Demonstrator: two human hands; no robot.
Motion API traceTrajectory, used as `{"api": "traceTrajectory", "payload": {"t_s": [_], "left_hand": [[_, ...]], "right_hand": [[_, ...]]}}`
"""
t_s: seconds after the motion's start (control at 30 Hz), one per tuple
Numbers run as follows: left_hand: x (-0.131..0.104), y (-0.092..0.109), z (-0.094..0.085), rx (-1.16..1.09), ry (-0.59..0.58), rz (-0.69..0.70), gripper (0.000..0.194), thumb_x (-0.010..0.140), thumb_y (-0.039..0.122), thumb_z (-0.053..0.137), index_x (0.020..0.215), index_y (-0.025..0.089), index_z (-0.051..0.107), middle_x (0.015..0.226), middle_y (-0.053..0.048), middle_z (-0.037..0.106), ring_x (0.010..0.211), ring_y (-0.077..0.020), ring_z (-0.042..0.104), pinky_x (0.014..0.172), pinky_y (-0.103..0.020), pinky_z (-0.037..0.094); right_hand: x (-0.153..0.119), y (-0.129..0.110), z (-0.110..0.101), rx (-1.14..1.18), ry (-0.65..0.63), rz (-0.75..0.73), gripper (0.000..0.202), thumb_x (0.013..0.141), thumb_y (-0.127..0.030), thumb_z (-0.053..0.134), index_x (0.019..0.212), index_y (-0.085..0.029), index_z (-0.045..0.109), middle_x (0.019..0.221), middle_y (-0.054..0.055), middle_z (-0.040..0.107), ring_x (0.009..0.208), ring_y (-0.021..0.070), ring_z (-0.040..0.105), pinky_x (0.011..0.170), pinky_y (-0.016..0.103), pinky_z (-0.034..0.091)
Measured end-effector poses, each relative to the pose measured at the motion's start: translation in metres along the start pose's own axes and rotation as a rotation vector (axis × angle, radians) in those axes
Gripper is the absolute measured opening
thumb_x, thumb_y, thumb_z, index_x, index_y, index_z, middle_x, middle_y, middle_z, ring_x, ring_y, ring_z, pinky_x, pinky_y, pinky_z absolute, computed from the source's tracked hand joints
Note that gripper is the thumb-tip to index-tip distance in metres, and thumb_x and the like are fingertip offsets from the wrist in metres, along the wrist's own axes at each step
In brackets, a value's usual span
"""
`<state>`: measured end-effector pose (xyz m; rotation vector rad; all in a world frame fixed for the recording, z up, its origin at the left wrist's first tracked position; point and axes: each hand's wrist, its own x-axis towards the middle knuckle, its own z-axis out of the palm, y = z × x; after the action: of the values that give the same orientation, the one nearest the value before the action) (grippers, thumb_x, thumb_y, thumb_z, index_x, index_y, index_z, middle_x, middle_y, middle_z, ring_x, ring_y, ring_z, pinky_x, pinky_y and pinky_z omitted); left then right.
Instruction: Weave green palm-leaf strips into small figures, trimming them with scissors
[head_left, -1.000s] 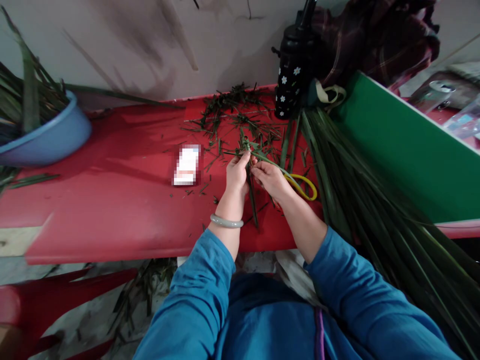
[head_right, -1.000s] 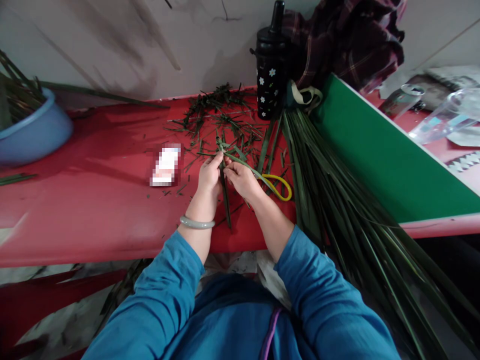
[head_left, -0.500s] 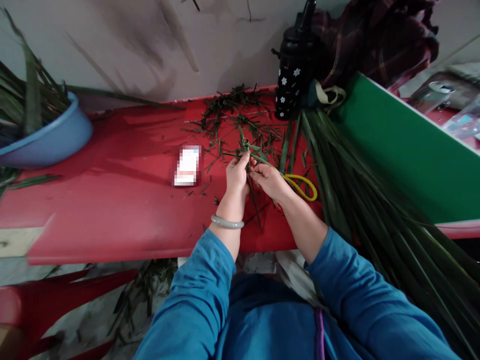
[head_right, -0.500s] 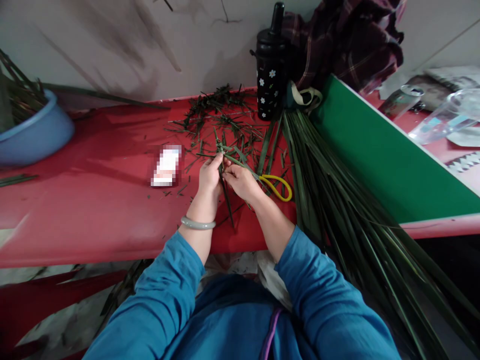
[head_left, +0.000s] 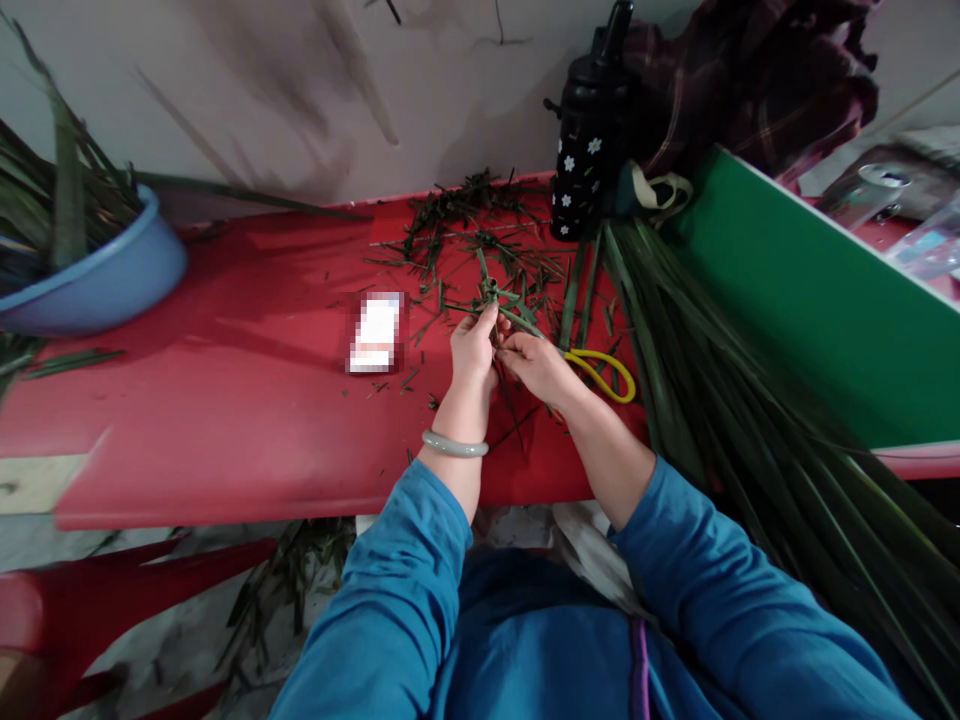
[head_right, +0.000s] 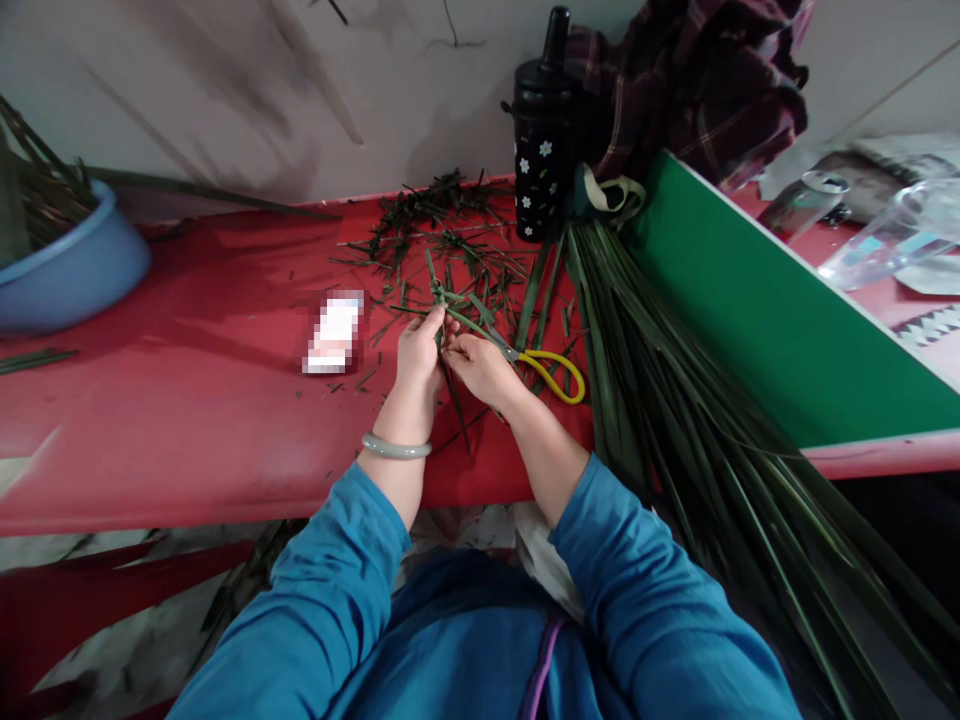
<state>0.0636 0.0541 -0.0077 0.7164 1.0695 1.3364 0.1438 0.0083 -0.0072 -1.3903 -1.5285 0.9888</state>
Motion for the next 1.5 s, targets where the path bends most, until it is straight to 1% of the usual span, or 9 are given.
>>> {"api": "traceTrajectory", "payload": {"t_s": [0.3,0.53,0.7,0.83,1.03,1.17,1.27,1.4,1.5], "left_hand": [[-0.001,-0.001,0.003,-0.015,0.012,0.033,0.015,0.064,0.028,0.061,0.059,0.016,0.054,0.055,0.001,0.055,0.059,-0.0112,0.055,0.063,-0.027,0.042],[-0.006,0.002,0.005,-0.047,-0.029,0.049,0.015,0.066,0.025,0.056,0.056,0.015,0.057,0.051,0.001,0.057,0.057,-0.0111,0.056,0.056,-0.024,0.041],[-0.006,0.002,0.004,-0.051,-0.045,0.052,0.014,0.065,0.026,0.057,0.058,0.014,0.058,0.053,0.001,0.058,0.054,-0.0092,0.053,0.056,-0.023,0.040],[-0.006,0.000,0.005,-0.057,-0.093,0.045,0.009,0.062,0.024,0.061,0.061,0.015,0.059,0.056,0.003,0.057,0.057,-0.0081,0.053,0.063,-0.024,0.042],[-0.004,-0.003,0.002,0.186,-0.043,0.199,0.013,0.063,0.027,0.062,0.063,0.015,0.057,0.058,0.003,0.057,0.056,-0.0074,0.049,0.060,-0.022,0.039],[-0.004,-0.003,0.000,0.370,-0.072,0.335,0.012,0.063,0.026,0.062,0.064,0.016,0.057,0.060,0.001,0.059,0.059,-0.0093,0.052,0.062,-0.023,0.040],[-0.008,0.000,0.001,0.460,-0.111,0.366,0.005,0.063,0.020,0.061,0.066,0.016,0.057,0.063,0.001,0.060,0.063,-0.0098,0.054,0.064,-0.023,0.041],[-0.013,0.001,0.003,0.564,-0.201,0.404,0.006,0.062,0.014,0.059,0.066,0.017,0.056,0.064,0.002,0.060,0.063,-0.0098,0.054,0.064,-0.023,0.042],[-0.014,-0.002,0.003,0.599,-0.278,0.439,0.005,0.062,0.014,0.058,0.066,0.017,0.055,0.065,0.001,0.060,0.064,-0.0105,0.054,0.065,-0.024,0.043]], "right_hand": [[0.002,0.003,-0.001,-0.052,0.073,0.021,0.013,0.071,-0.029,0.045,0.064,-0.018,0.047,0.053,-0.005,0.044,0.052,0.0096,0.040,0.053,0.023,0.031],[0.004,0.008,-0.003,-0.045,0.133,0.048,0.017,0.072,-0.033,0.046,0.069,-0.017,0.052,0.056,-0.003,0.048,0.055,0.0103,0.043,0.053,0.022,0.031],[0.004,0.006,-0.007,-0.016,0.227,0.045,0.021,0.073,-0.034,0.046,0.073,-0.016,0.055,0.063,-0.001,0.052,0.058,0.0105,0.045,0.057,0.024,0.034],[0.006,0.008,-0.009,0.129,0.355,0.004,0.023,0.075,-0.037,0.046,0.070,-0.017,0.054,0.060,-0.003,0.050,0.056,0.0089,0.043,0.055,0.022,0.034],[0.005,0.009,-0.009,0.397,0.406,0.102,0.032,0.075,-0.047,0.046,0.061,-0.018,0.048,0.053,-0.003,0.047,0.047,0.0067,0.041,0.045,0.020,0.032],[0.003,0.004,-0.015,0.344,0.604,-0.031,0.029,0.075,-0.044,0.049,0.063,-0.018,0.049,0.052,-0.005,0.043,0.049,0.0061,0.041,0.048,0.020,0.034],[0.004,0.003,-0.021,0.297,0.725,-0.110,0.020,0.074,-0.038,0.052,0.072,-0.018,0.055,0.061,-0.003,0.052,0.059,0.0078,0.048,0.057,0.021,0.039],[0.007,0.006,-0.026,0.316,0.708,-0.142,0.019,0.071,-0.034,0.056,0.080,-0.018,0.059,0.076,0.001,0.060,0.070,0.0106,0.054,0.068,0.025,0.043],[0.009,0.007,-0.026,0.346,0.665,-0.115,0.018,0.069,-0.032,0.058,0.079,-0.017,0.059,0.074,0.001,0.061,0.068,0.0108,0.055,0.067,0.025,0.044]]}}
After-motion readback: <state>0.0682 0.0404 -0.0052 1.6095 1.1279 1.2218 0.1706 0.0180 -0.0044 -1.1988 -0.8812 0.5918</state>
